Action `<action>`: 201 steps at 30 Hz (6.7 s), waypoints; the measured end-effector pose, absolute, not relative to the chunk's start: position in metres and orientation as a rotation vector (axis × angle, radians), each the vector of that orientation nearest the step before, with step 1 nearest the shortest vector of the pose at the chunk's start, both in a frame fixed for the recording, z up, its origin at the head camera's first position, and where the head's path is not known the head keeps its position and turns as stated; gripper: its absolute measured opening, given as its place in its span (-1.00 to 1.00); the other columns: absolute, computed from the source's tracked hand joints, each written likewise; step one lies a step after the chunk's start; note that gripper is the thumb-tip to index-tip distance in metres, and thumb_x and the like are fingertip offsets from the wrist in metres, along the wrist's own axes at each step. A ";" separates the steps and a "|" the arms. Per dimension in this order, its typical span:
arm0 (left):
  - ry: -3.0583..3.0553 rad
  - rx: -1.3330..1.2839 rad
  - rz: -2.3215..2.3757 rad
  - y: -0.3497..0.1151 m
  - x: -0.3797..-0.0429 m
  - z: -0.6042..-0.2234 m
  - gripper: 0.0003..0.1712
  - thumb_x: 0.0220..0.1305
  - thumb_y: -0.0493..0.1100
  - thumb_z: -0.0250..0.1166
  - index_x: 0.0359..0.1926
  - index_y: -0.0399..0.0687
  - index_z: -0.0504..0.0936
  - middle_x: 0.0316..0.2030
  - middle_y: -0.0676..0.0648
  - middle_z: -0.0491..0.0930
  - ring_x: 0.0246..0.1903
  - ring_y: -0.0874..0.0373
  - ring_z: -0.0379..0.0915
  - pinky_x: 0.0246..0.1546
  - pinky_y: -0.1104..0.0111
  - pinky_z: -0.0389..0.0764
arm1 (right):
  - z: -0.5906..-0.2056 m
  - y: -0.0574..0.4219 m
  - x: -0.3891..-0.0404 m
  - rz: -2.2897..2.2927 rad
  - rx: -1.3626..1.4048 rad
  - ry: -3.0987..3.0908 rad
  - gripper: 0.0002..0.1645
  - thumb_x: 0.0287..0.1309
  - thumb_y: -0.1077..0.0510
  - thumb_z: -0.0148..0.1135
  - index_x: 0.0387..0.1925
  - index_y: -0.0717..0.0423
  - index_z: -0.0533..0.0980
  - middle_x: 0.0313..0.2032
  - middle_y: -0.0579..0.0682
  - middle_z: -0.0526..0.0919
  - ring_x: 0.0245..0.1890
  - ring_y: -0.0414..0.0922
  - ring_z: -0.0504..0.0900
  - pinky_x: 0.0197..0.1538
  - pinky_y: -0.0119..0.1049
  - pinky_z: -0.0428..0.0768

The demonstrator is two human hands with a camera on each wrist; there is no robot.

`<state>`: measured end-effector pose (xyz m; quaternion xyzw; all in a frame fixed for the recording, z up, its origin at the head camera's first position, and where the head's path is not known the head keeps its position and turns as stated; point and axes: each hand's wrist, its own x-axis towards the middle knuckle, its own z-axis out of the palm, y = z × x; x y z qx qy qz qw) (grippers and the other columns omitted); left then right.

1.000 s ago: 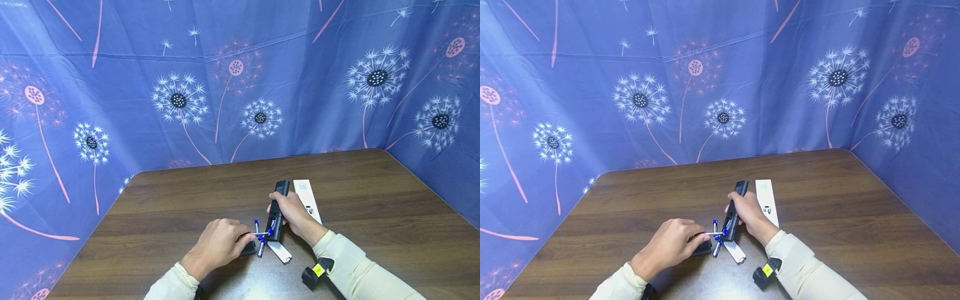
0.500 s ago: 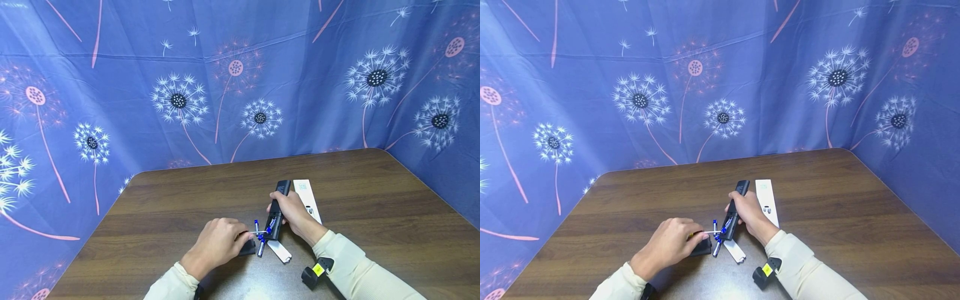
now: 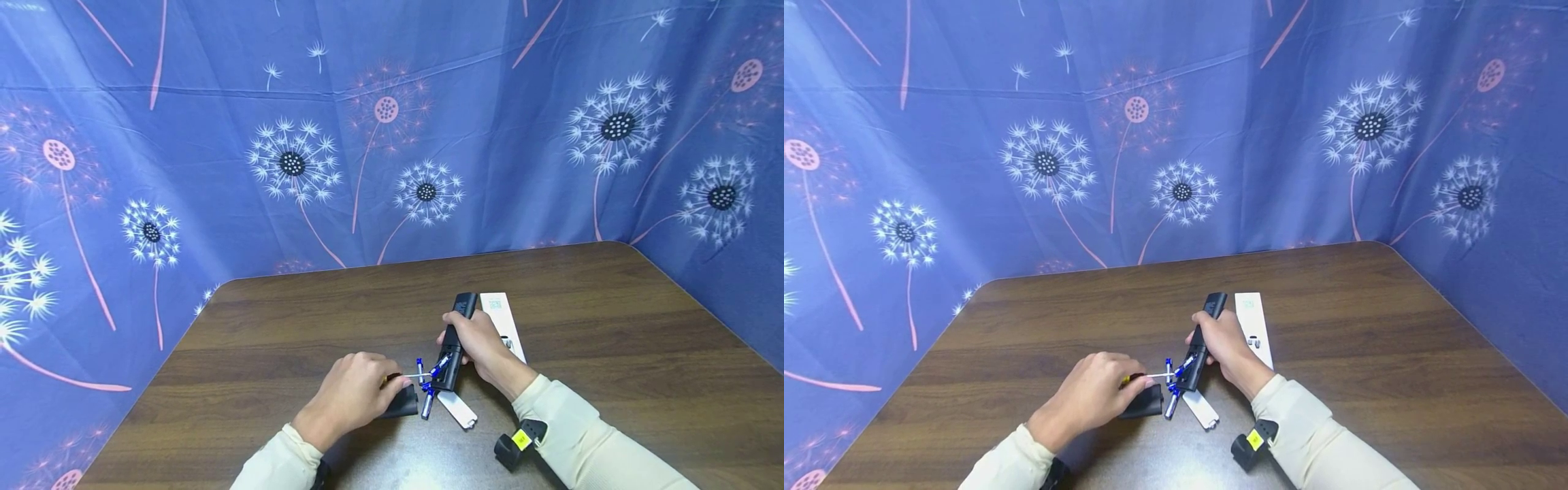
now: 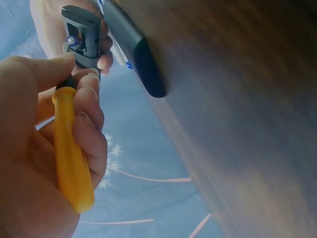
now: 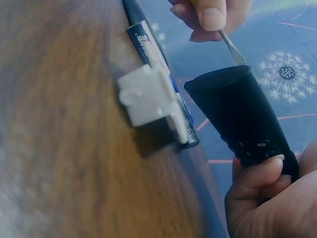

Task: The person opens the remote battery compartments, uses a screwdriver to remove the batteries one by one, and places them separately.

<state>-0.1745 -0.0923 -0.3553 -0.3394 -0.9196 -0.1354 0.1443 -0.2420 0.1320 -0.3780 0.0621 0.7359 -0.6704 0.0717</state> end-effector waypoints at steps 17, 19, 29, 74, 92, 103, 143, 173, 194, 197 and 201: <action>-2.745 -0.951 -0.364 -0.095 -0.184 -0.357 -0.87 0.29 0.00 0.38 -0.34 0.10 0.76 -0.49 0.23 0.61 -0.53 0.41 0.43 -0.51 0.36 0.49 | -0.380 0.131 -0.242 -1.998 0.190 2.256 -0.55 0.33 0.07 0.04 -0.05 0.45 0.48 -0.46 0.08 0.73 -0.64 -0.18 0.62 -0.71 -0.43 0.35; -2.747 -0.955 -0.360 -0.096 -0.185 -0.358 -0.86 0.29 0.00 0.38 -0.35 0.10 0.76 -0.51 0.23 0.60 -0.55 0.40 0.41 -0.53 0.37 0.48 | -0.380 0.131 -0.242 -2.000 0.194 2.254 -0.55 0.33 0.07 0.04 -0.05 0.45 0.48 -0.46 0.08 0.73 -0.64 -0.18 0.62 -0.71 -0.43 0.34; -2.746 -0.944 -0.384 -0.094 -0.190 -0.357 -0.83 0.29 0.01 0.38 -0.43 0.13 0.70 -0.59 0.28 0.46 -0.61 0.38 0.32 -0.59 0.39 0.37 | -0.379 0.130 -0.241 -1.960 0.192 2.285 -0.55 0.32 0.04 0.04 -0.07 0.41 0.49 -0.46 0.07 0.73 -0.63 -0.16 0.61 -0.71 -0.41 0.34; -2.799 -0.776 -0.341 -0.103 -0.189 -0.354 -0.83 0.29 0.09 0.35 -0.33 0.18 0.77 -0.50 0.26 0.62 -0.55 0.35 0.46 -0.59 0.30 0.43 | -0.377 0.125 -0.239 -1.981 0.164 2.245 -0.51 0.30 0.01 0.10 -0.02 0.39 0.50 -0.44 0.11 0.73 -0.59 -0.14 0.64 -0.69 -0.40 0.35; -2.808 -0.760 -0.331 -0.108 -0.189 -0.352 -0.81 0.28 0.11 0.34 -0.29 0.18 0.80 -0.42 0.20 0.70 -0.53 0.32 0.51 -0.62 0.32 0.41 | -0.378 0.125 -0.238 -2.027 0.097 2.173 -0.51 0.32 0.02 0.10 0.03 0.40 0.46 -0.42 0.15 0.72 -0.60 -0.13 0.61 -0.70 -0.41 0.33; -2.828 -0.665 -0.334 -0.114 -0.190 -0.351 -0.80 0.28 0.14 0.34 -0.29 0.21 0.79 -0.51 0.23 0.64 -0.65 0.34 0.33 -0.68 0.35 0.31 | -0.378 0.125 -0.238 -2.017 0.070 2.170 -0.51 0.33 0.02 0.10 0.02 0.39 0.48 -0.44 0.11 0.72 -0.61 -0.14 0.58 -0.68 -0.40 0.33; -2.981 -0.333 -0.479 -0.136 -0.205 -0.349 -0.73 0.27 -0.01 0.38 -0.57 0.14 0.63 -0.65 0.13 0.45 -0.61 0.16 0.34 -0.59 0.25 0.34 | -0.378 0.124 -0.236 -2.026 0.060 2.173 -0.52 0.33 0.01 0.10 -0.01 0.38 0.49 -0.44 0.10 0.72 -0.57 -0.10 0.63 -0.66 -0.37 0.36; -3.097 -0.152 -0.643 -0.146 -0.216 -0.357 -0.64 0.35 -0.05 0.32 -0.59 -0.02 0.58 -0.75 0.09 0.48 -0.78 0.29 0.46 -0.65 0.34 0.47 | -0.379 0.125 -0.237 -2.032 0.051 2.163 -0.54 0.33 0.01 0.11 0.02 0.32 0.47 -0.41 0.13 0.72 -0.54 -0.08 0.64 -0.65 -0.37 0.37; -3.116 -0.080 -0.465 -0.154 -0.228 -0.356 -0.57 0.32 0.03 0.35 -0.66 0.01 0.54 -0.69 0.04 0.42 -0.64 0.13 0.33 -0.59 0.27 0.32 | -0.379 0.125 -0.236 -2.025 0.038 2.170 -0.52 0.34 0.01 0.10 0.04 0.36 0.48 -0.43 0.10 0.71 -0.58 -0.11 0.60 -0.65 -0.37 0.37; -3.120 -0.066 -0.480 -0.154 -0.229 -0.358 -0.58 0.32 0.03 0.36 -0.65 0.00 0.56 -0.70 0.04 0.42 -0.66 0.15 0.33 -0.60 0.28 0.32 | -0.380 0.125 -0.236 -2.023 0.042 2.169 -0.51 0.33 0.02 0.10 0.05 0.38 0.47 -0.44 0.09 0.71 -0.59 -0.12 0.59 -0.66 -0.37 0.36; -3.108 -0.081 -0.492 -0.155 -0.231 -0.361 -0.64 0.29 0.00 0.38 -0.60 -0.01 0.58 -0.69 0.05 0.44 -0.65 0.15 0.34 -0.58 0.28 0.33 | -0.381 0.125 -0.236 -2.021 0.048 2.177 -0.52 0.33 0.01 0.11 0.05 0.35 0.48 -0.44 0.09 0.71 -0.59 -0.12 0.59 -0.65 -0.36 0.36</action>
